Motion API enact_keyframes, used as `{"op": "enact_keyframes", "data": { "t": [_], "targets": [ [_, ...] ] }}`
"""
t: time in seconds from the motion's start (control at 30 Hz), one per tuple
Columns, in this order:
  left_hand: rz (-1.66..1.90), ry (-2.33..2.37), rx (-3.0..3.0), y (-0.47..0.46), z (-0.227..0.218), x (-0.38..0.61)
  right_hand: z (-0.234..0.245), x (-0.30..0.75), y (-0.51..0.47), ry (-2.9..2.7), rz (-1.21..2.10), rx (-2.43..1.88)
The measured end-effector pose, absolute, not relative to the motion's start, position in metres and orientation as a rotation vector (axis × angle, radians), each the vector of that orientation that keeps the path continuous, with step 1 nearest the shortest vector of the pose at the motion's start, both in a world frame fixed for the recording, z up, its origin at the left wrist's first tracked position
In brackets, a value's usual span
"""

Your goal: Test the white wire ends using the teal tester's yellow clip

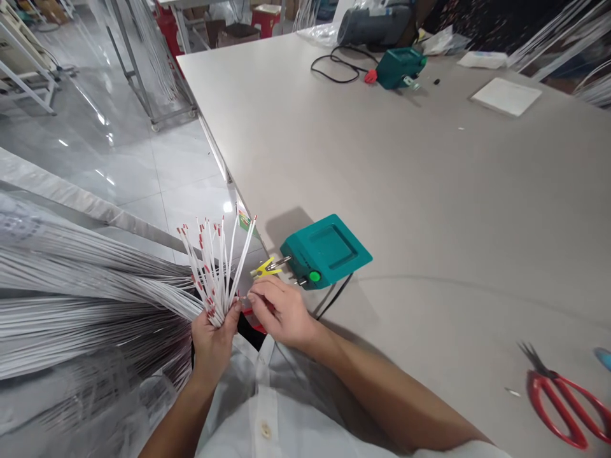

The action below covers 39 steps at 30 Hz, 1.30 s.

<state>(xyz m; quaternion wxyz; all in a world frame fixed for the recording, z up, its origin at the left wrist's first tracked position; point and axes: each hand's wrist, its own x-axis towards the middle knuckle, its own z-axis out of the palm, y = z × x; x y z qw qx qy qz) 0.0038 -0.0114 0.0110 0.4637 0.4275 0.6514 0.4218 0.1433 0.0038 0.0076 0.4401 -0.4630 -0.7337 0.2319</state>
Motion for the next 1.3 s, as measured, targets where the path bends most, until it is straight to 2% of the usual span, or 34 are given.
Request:
{"op": "enact_keyframes", "data": {
  "t": [0.17, 0.47, 0.83, 1.3],
  "targets": [
    [1.015, 1.562, 1.072, -0.014, 0.004, 0.001, 0.009, 0.136, 0.006, -1.752, 0.742, -1.152],
    [1.085, 1.656, 0.983, -0.013, 0.01, 0.005, 0.007, 0.139, 0.004, -1.824, 0.7, -1.251],
    [1.051, 1.623, 0.927, -0.013, 0.01, 0.007, 0.01, 0.137, 0.005, -1.624, 0.774, -1.229],
    [1.019, 1.498, 1.012, -0.016, 0.003, -0.001, 0.009, 0.134, 0.007, -1.451, 1.171, -1.191]
  ]
}}
